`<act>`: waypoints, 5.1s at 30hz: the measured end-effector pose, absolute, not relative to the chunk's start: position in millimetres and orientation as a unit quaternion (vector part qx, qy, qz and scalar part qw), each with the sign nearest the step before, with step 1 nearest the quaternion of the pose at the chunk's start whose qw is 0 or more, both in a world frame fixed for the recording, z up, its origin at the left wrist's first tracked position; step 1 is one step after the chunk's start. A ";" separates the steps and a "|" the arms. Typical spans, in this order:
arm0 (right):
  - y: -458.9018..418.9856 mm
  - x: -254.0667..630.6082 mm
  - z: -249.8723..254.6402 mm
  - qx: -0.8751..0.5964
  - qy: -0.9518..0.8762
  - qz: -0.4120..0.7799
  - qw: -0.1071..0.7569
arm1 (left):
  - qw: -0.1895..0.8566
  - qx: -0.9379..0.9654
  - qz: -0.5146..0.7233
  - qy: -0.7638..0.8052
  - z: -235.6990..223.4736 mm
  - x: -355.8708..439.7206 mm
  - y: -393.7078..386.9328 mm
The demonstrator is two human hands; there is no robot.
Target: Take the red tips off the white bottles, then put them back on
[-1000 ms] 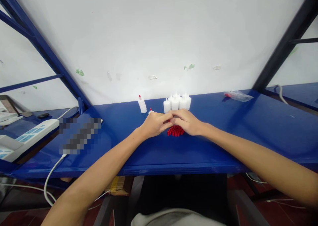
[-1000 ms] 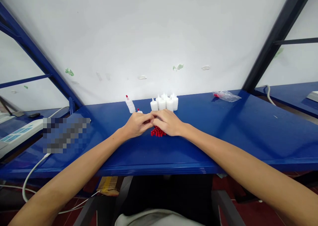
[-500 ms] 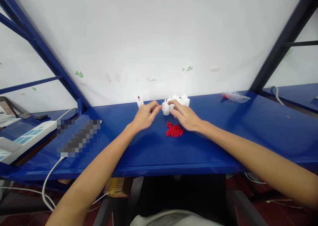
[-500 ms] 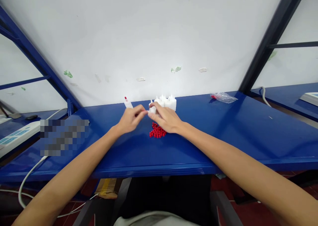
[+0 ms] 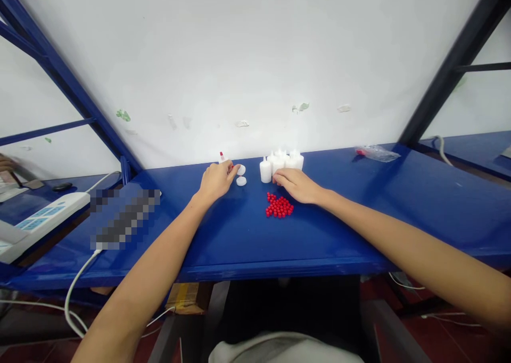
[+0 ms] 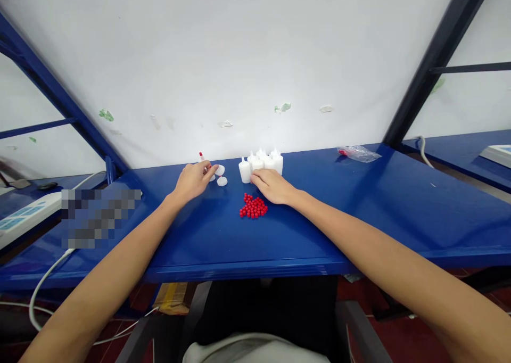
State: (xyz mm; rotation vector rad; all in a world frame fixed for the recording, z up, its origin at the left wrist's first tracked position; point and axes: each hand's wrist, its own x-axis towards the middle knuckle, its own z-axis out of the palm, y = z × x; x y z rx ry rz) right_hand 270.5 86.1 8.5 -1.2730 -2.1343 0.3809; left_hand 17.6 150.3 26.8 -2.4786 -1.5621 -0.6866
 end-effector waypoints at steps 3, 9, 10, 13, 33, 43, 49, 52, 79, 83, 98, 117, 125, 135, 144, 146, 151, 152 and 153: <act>86.2 270.4 6.4 -0.496 -0.807 0.137 0.291 | 0.070 -0.821 -0.216 -0.524 26.3 16.9 152.3; 84.6 268.4 4.5 -0.496 -0.810 0.133 0.283 | 0.041 -0.818 -0.233 -0.524 17.1 17.9 157.7; 84.7 268.1 4.7 -0.494 -0.811 0.134 0.284 | 0.034 -0.818 -0.239 -0.522 15.3 18.1 158.7; 84.9 267.3 5.5 -0.486 -0.811 0.137 0.294 | 0.006 -0.823 -0.257 -0.506 10.9 18.2 161.5; 54.0 247.2 22.0 -0.288 -0.783 0.360 0.417 | -0.043 -0.878 -0.422 -0.224 16.3 58.7 108.9; 50.7 240.9 21.1 -0.248 -0.706 0.502 0.433 | 0.011 -0.898 -0.417 -0.142 16.6 61.6 101.8; 46.1 241.9 26.2 -0.256 -0.720 0.480 0.432 | 0.084 -0.895 -0.428 -0.091 19.1 61.5 102.1; 44.0 241.9 27.8 -0.255 -0.743 0.454 0.421 | 0.100 -0.900 -0.417 -0.076 15.1 62.2 103.6; 76.2 265.0 15.5 -0.517 -0.798 0.098 0.293 | -0.233 -0.709 -0.513 -0.424 28.5 21.2 153.4; 79.1 266.1 9.4 -0.504 -0.813 0.121 0.265 | -0.225 -0.729 -0.484 -0.429 16.3 19.8 162.3; 85.0 265.2 0.4 -0.523 -0.786 0.165 0.287 | -0.085 -0.900 -0.296 -0.310 22.3 34.9 127.5; 73.1 265.6 21.4 -0.552 -0.697 0.212 0.404 | -0.099 -0.961 -0.188 -0.177 9.3 57.1 120.1; 72.5 267.4 20.4 -0.541 -0.693 0.261 0.398 | -0.119 -0.951 -0.214 -0.188 8.6 56.4 121.0; 74.2 267.4 17.0 -0.430 -0.767 0.273 0.389 | -0.203 -0.870 -0.394 -0.217 10.8 62.1 115.5; 66.3 260.2 16.5 -0.351 -0.776 0.317 0.417 | -0.314 -0.816 -0.444 -0.199 11.6 75.1 102.6; 64.1 259.7 17.3 -0.360 -0.787 0.287 0.410 | -0.306 -0.822 -0.439 -0.195 11.1 75.3 101.5; 58.3 257.3 21.1 -0.419 -0.822 0.169 0.346 | -0.264 -0.851 -0.420 -0.174 9.6 74.1 101.9; 57.7 256.9 21.8 -0.431 -0.822 0.152 0.340 | -0.257 -0.853 -0.420 -0.172 9.7 73.7 102.3; 57.4 256.6 22.3 -0.443 -0.819 0.139 0.337 | -0.248 -0.856 -0.420 -0.172 10.2 73.1 102.6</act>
